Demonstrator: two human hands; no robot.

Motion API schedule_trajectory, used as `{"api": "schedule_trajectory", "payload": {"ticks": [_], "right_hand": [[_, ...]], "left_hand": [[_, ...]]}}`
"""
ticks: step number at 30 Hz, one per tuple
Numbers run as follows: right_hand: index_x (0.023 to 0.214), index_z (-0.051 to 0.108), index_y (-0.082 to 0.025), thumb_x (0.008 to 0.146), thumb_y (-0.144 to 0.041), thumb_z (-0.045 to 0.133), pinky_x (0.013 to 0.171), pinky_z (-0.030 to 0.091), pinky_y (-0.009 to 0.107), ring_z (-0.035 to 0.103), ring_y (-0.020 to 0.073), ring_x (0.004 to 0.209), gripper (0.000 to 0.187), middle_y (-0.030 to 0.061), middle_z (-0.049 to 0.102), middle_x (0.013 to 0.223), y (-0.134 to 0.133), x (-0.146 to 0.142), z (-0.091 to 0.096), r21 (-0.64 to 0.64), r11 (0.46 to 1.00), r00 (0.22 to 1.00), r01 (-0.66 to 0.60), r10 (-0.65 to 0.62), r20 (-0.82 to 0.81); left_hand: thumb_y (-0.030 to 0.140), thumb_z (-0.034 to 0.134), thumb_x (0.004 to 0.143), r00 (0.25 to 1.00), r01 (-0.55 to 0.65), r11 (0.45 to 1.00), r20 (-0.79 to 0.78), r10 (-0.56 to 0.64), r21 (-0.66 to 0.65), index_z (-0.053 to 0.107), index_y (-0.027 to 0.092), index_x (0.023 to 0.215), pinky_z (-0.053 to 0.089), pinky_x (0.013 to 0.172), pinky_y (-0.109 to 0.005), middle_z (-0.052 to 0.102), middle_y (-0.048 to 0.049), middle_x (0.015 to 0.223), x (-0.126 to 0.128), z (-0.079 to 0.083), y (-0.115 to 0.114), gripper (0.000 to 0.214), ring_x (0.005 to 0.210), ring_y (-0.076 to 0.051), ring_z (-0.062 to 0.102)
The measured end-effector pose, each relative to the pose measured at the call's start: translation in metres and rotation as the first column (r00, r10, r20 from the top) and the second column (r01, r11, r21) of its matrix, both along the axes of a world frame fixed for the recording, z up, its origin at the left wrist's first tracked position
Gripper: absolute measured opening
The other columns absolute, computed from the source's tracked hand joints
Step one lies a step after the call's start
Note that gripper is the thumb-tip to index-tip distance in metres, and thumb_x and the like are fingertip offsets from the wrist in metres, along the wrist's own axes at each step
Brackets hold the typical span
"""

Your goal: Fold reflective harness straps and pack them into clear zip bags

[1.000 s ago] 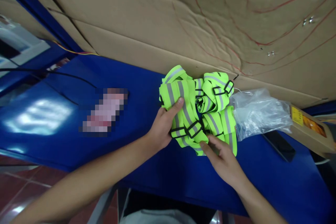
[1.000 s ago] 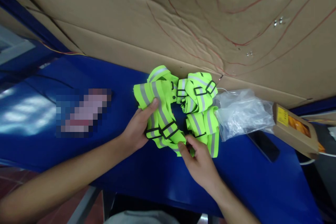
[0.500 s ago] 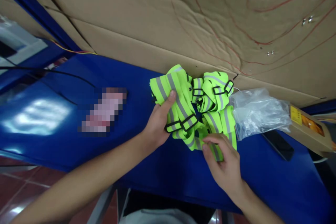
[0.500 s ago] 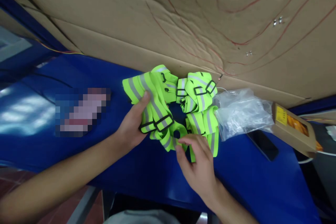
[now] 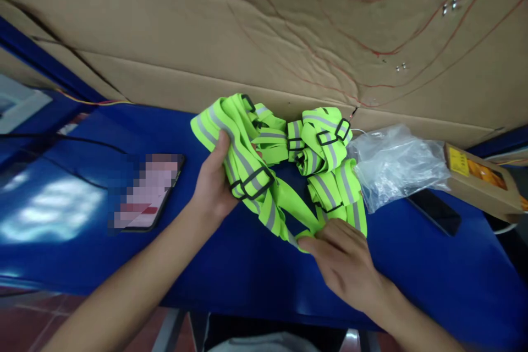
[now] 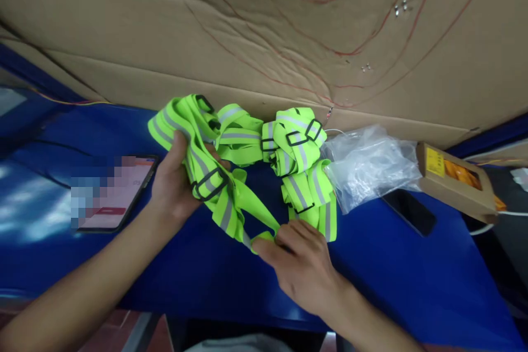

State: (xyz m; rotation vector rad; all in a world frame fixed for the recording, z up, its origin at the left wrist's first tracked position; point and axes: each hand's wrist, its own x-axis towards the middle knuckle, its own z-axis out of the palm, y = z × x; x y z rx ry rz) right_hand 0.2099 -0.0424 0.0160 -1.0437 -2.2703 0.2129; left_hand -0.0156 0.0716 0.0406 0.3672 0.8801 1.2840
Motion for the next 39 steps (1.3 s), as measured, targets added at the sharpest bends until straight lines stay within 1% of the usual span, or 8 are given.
{"api": "schedule_trajectory", "payload": {"ticks": [6,12,15,18,21,28,35,39], "right_hand": [[0.112,0.071,-0.027,0.094,-0.011,0.066,0.061,0.037,0.033,0.046,0.0158,0.061,0.024,-0.0029,0.056,0.064,-0.001,-0.002,0.003,0.262,0.964,0.983,-0.034,-0.016,0.185],[0.13,0.059,-0.023,0.101,-0.014,0.056,0.067,0.053,0.03,0.066,0.0159,0.079,0.031,0.0065,0.068,0.102,-0.004,-0.003,-0.008,-0.174,0.969,0.968,0.173,-0.2,-0.153],[0.129,0.062,-0.024,0.098,-0.017,0.063,0.075,0.056,0.032,0.069,0.0182,0.09,0.031,0.0115,0.063,0.119,-0.006,-0.004,-0.011,-0.036,0.952,0.938,0.304,-0.306,-0.16],[0.105,0.068,-0.021,0.096,-0.02,0.069,0.075,0.054,0.033,0.069,0.019,0.083,0.008,0.0062,0.067,0.095,-0.006,-0.008,-0.013,0.036,0.966,0.965,0.255,-0.253,-0.067],[0.092,0.067,-0.02,0.098,-0.032,0.069,0.061,0.047,0.031,0.067,0.0159,0.065,0.013,0.0017,0.068,0.078,-0.004,-0.014,-0.016,-0.046,0.967,0.968,0.251,-0.25,0.031],[0.109,0.067,-0.017,0.103,-0.053,0.057,0.06,0.047,0.029,0.068,0.0156,0.064,0.039,0.0043,0.073,0.085,0.005,-0.019,-0.023,-0.17,0.918,0.934,0.357,-0.353,0.057],[0.097,0.063,-0.019,0.102,-0.046,0.06,0.059,0.046,0.027,0.06,0.0129,0.057,0.027,0.0021,0.07,0.081,0.011,-0.016,-0.019,-0.258,0.88,0.909,0.399,-0.416,-0.01],[0.113,0.064,-0.021,0.098,-0.038,0.068,0.059,0.051,0.025,0.063,0.0123,0.061,0.024,0.0023,0.072,0.092,0.016,-0.01,-0.016,-0.298,0.874,0.889,0.384,-0.437,-0.136]], "left_hand": [[0.058,0.066,0.093,0.997,-0.078,0.997,-0.025,0.079,0.005,0.074,0.019,0.113,0.064,0.083,-0.031,0.08,-0.0058,0.082,-0.005,-0.003,0.008,0.045,0.09,-0.026,0.079],[0.052,0.072,0.091,0.996,-0.035,0.999,-0.085,0.034,-0.017,0.074,0.014,0.117,0.064,0.093,-0.033,0.081,-0.0102,0.1,0.012,-0.007,-0.007,0.046,0.102,-0.027,0.078],[0.046,0.074,0.091,0.994,-0.046,0.999,-0.102,0.044,-0.013,0.071,0.016,0.126,0.06,0.101,-0.033,0.078,-0.0102,0.12,0.026,-0.008,-0.022,0.046,0.115,-0.026,0.074],[0.045,0.074,0.092,0.996,-0.038,0.998,-0.081,0.034,-0.047,0.069,0.02,0.132,0.06,0.101,-0.031,0.073,-0.0084,0.133,0.035,-0.008,-0.034,0.047,0.121,-0.025,0.071],[0.041,0.072,0.094,0.996,-0.076,0.994,-0.055,0.071,-0.084,0.071,0.023,0.13,0.062,0.098,-0.031,0.072,-0.0049,0.137,0.038,-0.009,-0.039,0.04,0.12,-0.024,0.072],[0.04,0.071,0.095,0.999,-0.028,0.987,0.041,0.035,-0.156,0.07,0.022,0.131,0.063,0.099,-0.036,0.073,-0.007,0.134,0.038,-0.004,-0.044,0.04,0.118,-0.025,0.073],[0.044,0.072,0.093,0.988,0.115,0.983,0.12,-0.098,-0.145,0.07,0.023,0.13,0.063,0.1,-0.034,0.069,-0.0073,0.141,0.037,-0.003,-0.052,0.043,0.122,-0.026,0.071],[0.047,0.071,0.094,0.983,0.152,0.979,0.12,-0.136,-0.138,0.07,0.025,0.132,0.063,0.099,-0.033,0.068,-0.006,0.142,0.034,-0.003,-0.051,0.044,0.123,-0.026,0.07]]}}
